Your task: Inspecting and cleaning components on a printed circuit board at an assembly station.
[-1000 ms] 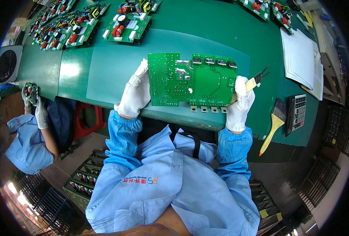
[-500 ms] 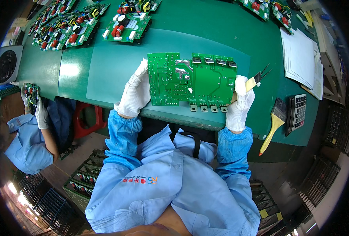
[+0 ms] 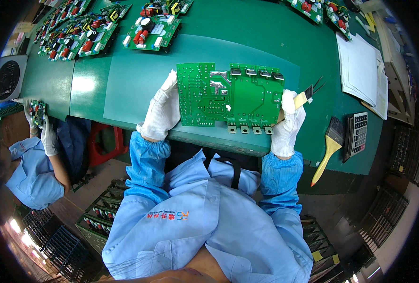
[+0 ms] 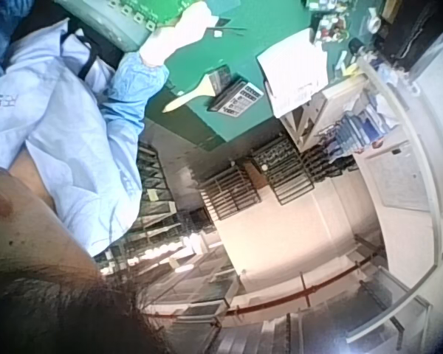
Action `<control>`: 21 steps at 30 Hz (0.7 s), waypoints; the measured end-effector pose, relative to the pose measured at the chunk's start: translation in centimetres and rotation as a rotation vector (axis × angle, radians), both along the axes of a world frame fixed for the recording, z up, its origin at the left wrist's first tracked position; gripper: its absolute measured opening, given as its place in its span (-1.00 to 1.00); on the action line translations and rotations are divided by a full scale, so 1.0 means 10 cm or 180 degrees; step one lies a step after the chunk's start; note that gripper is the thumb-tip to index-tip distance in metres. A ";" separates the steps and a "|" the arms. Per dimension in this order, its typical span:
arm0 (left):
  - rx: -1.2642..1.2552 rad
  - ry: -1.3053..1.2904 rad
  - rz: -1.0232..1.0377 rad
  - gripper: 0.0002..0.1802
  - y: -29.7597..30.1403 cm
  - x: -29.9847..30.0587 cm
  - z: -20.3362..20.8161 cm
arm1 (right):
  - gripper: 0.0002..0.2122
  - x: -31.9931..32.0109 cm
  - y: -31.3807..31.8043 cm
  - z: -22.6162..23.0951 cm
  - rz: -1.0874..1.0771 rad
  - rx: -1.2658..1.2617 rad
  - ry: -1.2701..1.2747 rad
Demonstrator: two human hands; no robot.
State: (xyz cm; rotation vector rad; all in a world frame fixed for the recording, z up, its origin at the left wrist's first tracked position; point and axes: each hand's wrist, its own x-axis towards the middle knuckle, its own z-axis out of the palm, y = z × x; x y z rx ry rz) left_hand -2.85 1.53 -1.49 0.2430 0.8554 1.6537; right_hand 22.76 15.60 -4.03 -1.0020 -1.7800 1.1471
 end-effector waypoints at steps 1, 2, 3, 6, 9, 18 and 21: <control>-0.0001 0.0077 0.0030 -0.44 0.00 0.00 -0.01 | -0.47 0.00 0.00 0.00 -0.0020 -0.0021 0.0004; 0.0003 0.0014 0.0019 -0.44 0.00 0.00 -0.02 | -0.46 -0.01 -0.01 0.00 -0.0052 -0.0070 0.0015; 0.0006 -0.0049 0.0007 -0.44 -0.01 -0.01 -0.02 | -0.47 -0.01 -0.01 0.00 -0.0062 -0.0107 0.0035; -0.0022 -0.0127 0.0036 -0.44 0.01 0.01 0.03 | -0.53 -0.01 -0.01 0.02 -0.0033 -0.0202 0.0160; 0.0005 -0.0119 -0.0013 -0.44 0.01 0.01 0.08 | -0.67 -0.03 0.00 0.04 0.0038 -0.0397 0.0467; 0.0008 -0.0095 -0.0089 -0.45 -0.01 -0.02 -0.01 | -0.80 -0.10 -0.02 0.12 -0.0096 -0.0605 0.0640; -0.0027 0.0001 -0.0076 -0.45 0.00 -0.02 -0.02 | -0.78 -0.14 -0.03 0.17 -0.0190 -0.0682 0.0606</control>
